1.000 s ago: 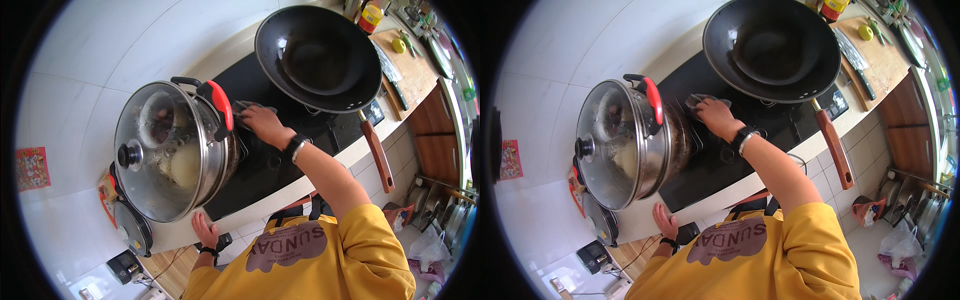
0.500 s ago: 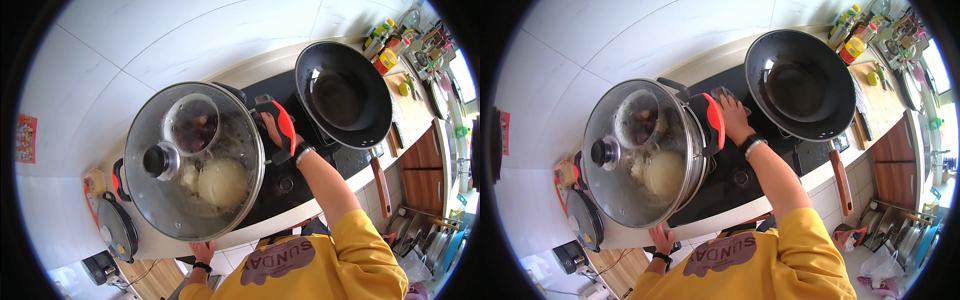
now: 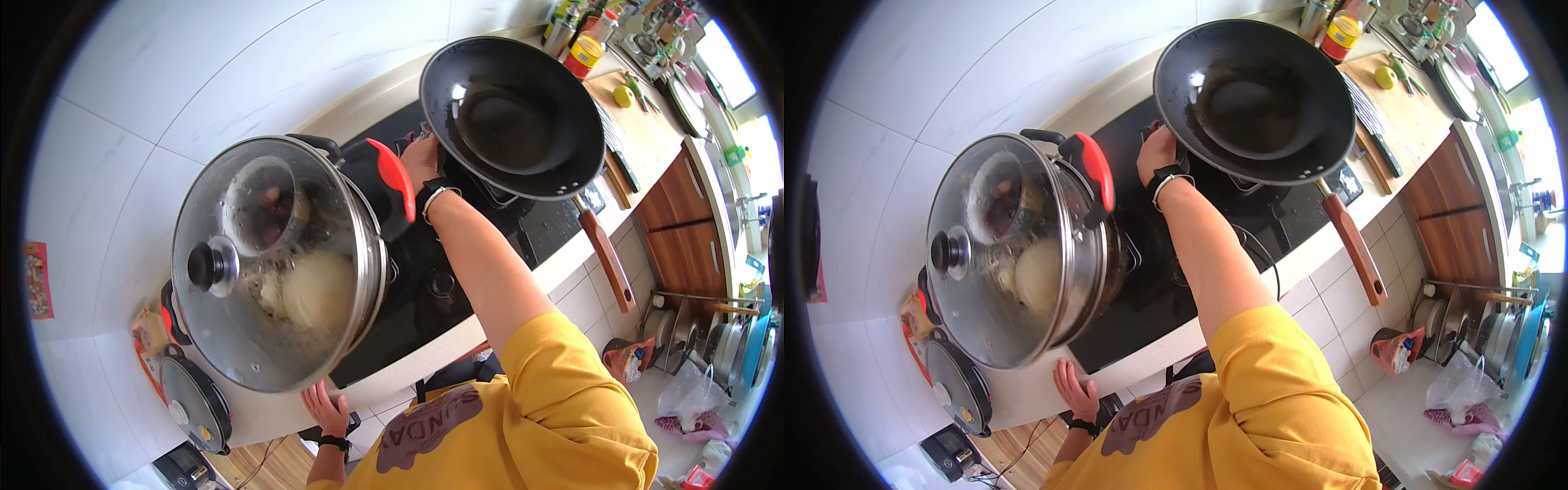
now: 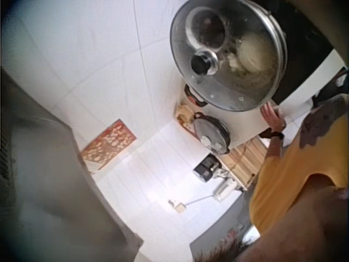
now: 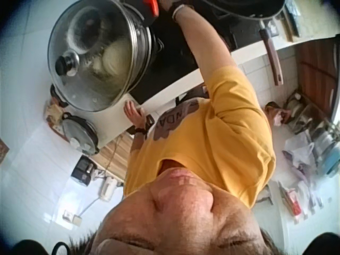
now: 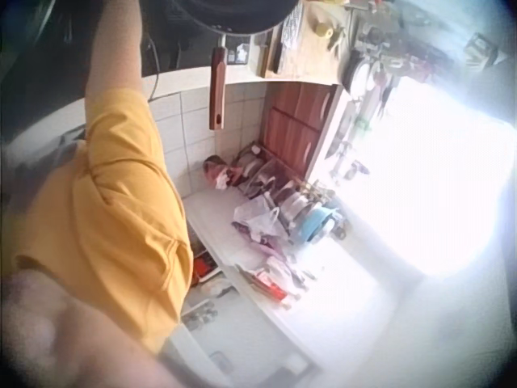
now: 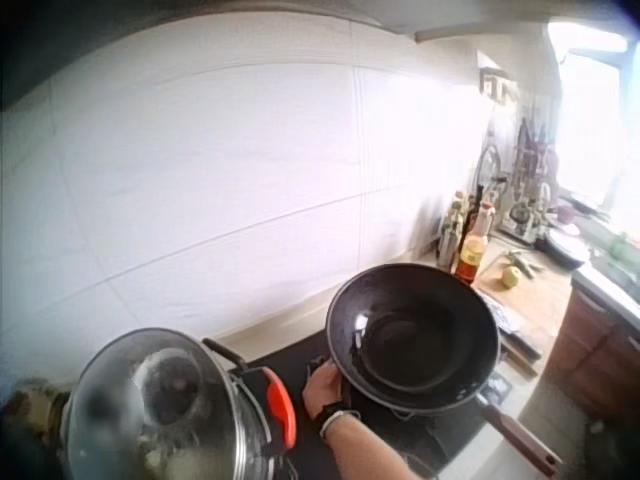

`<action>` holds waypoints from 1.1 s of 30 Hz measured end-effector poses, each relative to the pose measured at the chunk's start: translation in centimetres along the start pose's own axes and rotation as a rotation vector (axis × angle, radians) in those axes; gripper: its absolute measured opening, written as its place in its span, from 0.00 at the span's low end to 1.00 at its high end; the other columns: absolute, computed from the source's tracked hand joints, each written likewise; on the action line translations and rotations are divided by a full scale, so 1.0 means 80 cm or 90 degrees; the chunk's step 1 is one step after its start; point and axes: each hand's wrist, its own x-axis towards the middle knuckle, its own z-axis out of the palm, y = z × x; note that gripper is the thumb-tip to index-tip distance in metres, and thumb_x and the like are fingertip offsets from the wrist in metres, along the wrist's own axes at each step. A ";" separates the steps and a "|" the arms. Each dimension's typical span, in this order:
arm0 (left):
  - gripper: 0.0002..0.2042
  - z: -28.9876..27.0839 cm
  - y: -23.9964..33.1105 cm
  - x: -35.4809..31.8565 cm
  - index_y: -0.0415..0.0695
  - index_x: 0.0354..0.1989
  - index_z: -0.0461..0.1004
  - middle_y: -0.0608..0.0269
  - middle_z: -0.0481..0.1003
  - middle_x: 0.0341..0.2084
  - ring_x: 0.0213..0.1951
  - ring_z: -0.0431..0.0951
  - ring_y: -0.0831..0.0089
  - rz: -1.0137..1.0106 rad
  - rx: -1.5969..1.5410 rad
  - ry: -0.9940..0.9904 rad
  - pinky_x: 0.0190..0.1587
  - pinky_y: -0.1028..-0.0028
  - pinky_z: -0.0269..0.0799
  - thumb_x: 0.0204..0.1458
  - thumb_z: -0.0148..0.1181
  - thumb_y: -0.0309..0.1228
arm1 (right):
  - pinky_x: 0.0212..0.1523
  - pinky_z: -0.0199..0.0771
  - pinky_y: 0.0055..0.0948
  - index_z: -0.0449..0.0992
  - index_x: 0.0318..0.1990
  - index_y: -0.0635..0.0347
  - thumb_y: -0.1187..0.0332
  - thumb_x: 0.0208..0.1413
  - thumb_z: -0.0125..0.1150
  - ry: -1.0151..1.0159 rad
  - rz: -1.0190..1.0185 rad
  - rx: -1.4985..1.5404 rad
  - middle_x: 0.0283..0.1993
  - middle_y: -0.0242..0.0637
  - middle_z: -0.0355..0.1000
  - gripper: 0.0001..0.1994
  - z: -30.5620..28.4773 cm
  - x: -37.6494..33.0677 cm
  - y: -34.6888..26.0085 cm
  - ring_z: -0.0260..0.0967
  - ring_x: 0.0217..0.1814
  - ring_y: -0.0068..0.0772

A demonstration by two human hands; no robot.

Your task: The person wipes the kitchen countertop, stovetop, and sink area with a cloth. They move a pot and a wok to reach different surfaces, then wipe the sink rim and faucet before rinsing the cloth under running water.

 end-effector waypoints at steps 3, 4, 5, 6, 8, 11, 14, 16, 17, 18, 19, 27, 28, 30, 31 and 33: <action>0.29 0.000 -0.001 0.006 0.36 0.59 0.63 0.44 0.63 0.62 0.64 0.60 0.44 0.037 -0.008 0.018 0.67 0.46 0.51 0.55 0.47 0.45 | 0.39 0.63 0.25 0.72 0.38 0.49 0.49 0.61 0.54 0.219 0.082 -0.171 0.36 0.26 0.67 0.15 0.035 -0.015 -0.022 0.63 0.39 0.23; 0.29 0.001 0.000 0.007 0.36 0.60 0.63 0.44 0.62 0.62 0.64 0.60 0.45 0.038 -0.005 0.021 0.67 0.46 0.51 0.56 0.47 0.45 | 0.35 0.64 0.23 0.72 0.34 0.48 0.48 0.60 0.56 0.261 0.109 -0.212 0.31 0.24 0.67 0.15 0.039 -0.022 -0.027 0.63 0.34 0.21; 0.29 0.002 0.001 0.007 0.36 0.60 0.63 0.44 0.62 0.62 0.64 0.60 0.45 0.040 -0.001 0.024 0.67 0.46 0.50 0.56 0.46 0.45 | 0.36 0.64 0.25 0.72 0.36 0.49 0.48 0.61 0.55 0.177 0.021 -0.232 0.33 0.25 0.67 0.15 0.039 -0.032 -0.029 0.64 0.35 0.23; 0.29 0.001 0.000 0.007 0.35 0.60 0.63 0.44 0.62 0.62 0.65 0.59 0.45 0.043 0.003 0.024 0.67 0.46 0.50 0.57 0.45 0.45 | 0.37 0.63 0.27 0.71 0.38 0.50 0.49 0.61 0.54 0.092 -0.068 -0.240 0.35 0.26 0.67 0.15 0.035 -0.041 -0.028 0.64 0.37 0.24; 0.29 0.001 0.000 0.006 0.35 0.60 0.63 0.44 0.62 0.62 0.65 0.60 0.45 0.048 0.004 0.031 0.67 0.46 0.50 0.58 0.44 0.46 | 0.43 0.62 0.39 0.72 0.46 0.53 0.53 0.63 0.50 0.045 -0.123 -0.120 0.41 0.31 0.70 0.15 0.016 -0.069 -0.015 0.67 0.43 0.32; 0.30 0.003 0.000 0.005 0.35 0.60 0.63 0.44 0.62 0.62 0.64 0.60 0.45 0.053 0.006 0.031 0.67 0.47 0.51 0.59 0.42 0.49 | 0.52 0.61 0.56 0.72 0.58 0.58 0.60 0.65 0.46 0.007 -0.184 0.059 0.51 0.38 0.74 0.19 -0.023 -0.107 0.023 0.71 0.52 0.44; 0.30 0.003 0.000 0.005 0.34 0.60 0.63 0.44 0.61 0.62 0.64 0.59 0.45 0.060 0.010 0.042 0.67 0.47 0.51 0.60 0.42 0.49 | 0.59 0.53 0.61 0.65 0.65 0.63 0.61 0.64 0.43 -0.110 -0.206 0.165 0.65 0.50 0.64 0.24 -0.043 -0.129 0.056 0.59 0.68 0.55; 0.29 0.002 0.000 0.005 0.34 0.59 0.63 0.44 0.61 0.62 0.64 0.60 0.45 0.067 0.011 0.050 0.67 0.47 0.51 0.60 0.42 0.48 | 0.54 0.62 0.47 0.66 0.65 0.61 0.58 0.63 0.46 -0.096 -0.127 0.240 0.65 0.54 0.64 0.26 -0.039 -0.137 0.069 0.56 0.70 0.55; 0.29 0.001 0.001 0.005 0.34 0.59 0.63 0.44 0.62 0.62 0.64 0.60 0.45 0.068 0.010 0.048 0.67 0.47 0.51 0.60 0.42 0.48 | 0.52 0.64 0.45 0.66 0.65 0.61 0.58 0.63 0.46 -0.073 -0.089 0.287 0.65 0.54 0.64 0.26 -0.034 -0.138 0.073 0.55 0.70 0.54; 0.29 0.000 0.001 0.006 0.34 0.59 0.63 0.44 0.62 0.62 0.64 0.60 0.45 0.068 0.009 0.049 0.67 0.47 0.52 0.60 0.43 0.48 | 0.51 0.66 0.42 0.65 0.65 0.61 0.58 0.62 0.47 -0.053 -0.059 0.350 0.64 0.54 0.65 0.26 -0.027 -0.137 0.075 0.55 0.70 0.53; 0.29 0.001 0.002 0.007 0.34 0.59 0.63 0.44 0.62 0.62 0.64 0.60 0.45 0.068 0.008 0.052 0.66 0.47 0.52 0.60 0.43 0.48 | 0.50 0.67 0.40 0.65 0.65 0.61 0.57 0.62 0.47 -0.058 -0.037 0.408 0.63 0.54 0.66 0.26 -0.021 -0.135 0.076 0.54 0.70 0.53; 0.28 0.002 -0.001 0.005 0.35 0.59 0.64 0.44 0.62 0.62 0.63 0.61 0.45 0.086 0.027 0.071 0.66 0.48 0.54 0.61 0.42 0.47 | 0.50 0.67 0.41 0.68 0.61 0.57 0.61 0.59 0.51 0.026 -0.104 0.416 0.61 0.43 0.68 0.23 0.015 -0.143 0.086 0.53 0.72 0.45; 0.28 0.002 -0.001 0.005 0.35 0.59 0.64 0.44 0.62 0.62 0.63 0.61 0.46 0.087 0.026 0.075 0.66 0.48 0.54 0.60 0.43 0.47 | 0.52 0.66 0.41 0.67 0.61 0.56 0.61 0.59 0.51 0.042 -0.121 0.423 0.61 0.43 0.68 0.23 0.019 -0.149 0.092 0.54 0.71 0.44; 0.28 0.002 -0.002 0.004 0.35 0.60 0.64 0.44 0.62 0.62 0.63 0.61 0.46 0.088 0.023 0.075 0.66 0.48 0.54 0.60 0.43 0.47 | 0.55 0.63 0.40 0.67 0.61 0.57 0.63 0.58 0.50 0.027 -0.148 0.447 0.62 0.43 0.67 0.23 0.026 -0.159 0.105 0.56 0.69 0.45; 0.28 0.002 -0.002 0.004 0.35 0.60 0.63 0.44 0.62 0.62 0.64 0.61 0.46 0.087 0.020 0.075 0.66 0.48 0.54 0.60 0.43 0.47 | 0.57 0.61 0.39 0.67 0.61 0.57 0.64 0.57 0.50 0.028 -0.144 0.457 0.62 0.42 0.67 0.24 0.028 -0.162 0.111 0.57 0.68 0.45; 0.28 0.002 -0.002 0.005 0.35 0.60 0.63 0.44 0.62 0.62 0.64 0.61 0.46 0.086 0.019 0.075 0.66 0.49 0.54 0.60 0.43 0.46 | 0.60 0.59 0.37 0.69 0.58 0.57 0.65 0.56 0.50 0.052 -0.139 0.449 0.59 0.42 0.68 0.21 0.030 -0.168 0.119 0.60 0.65 0.44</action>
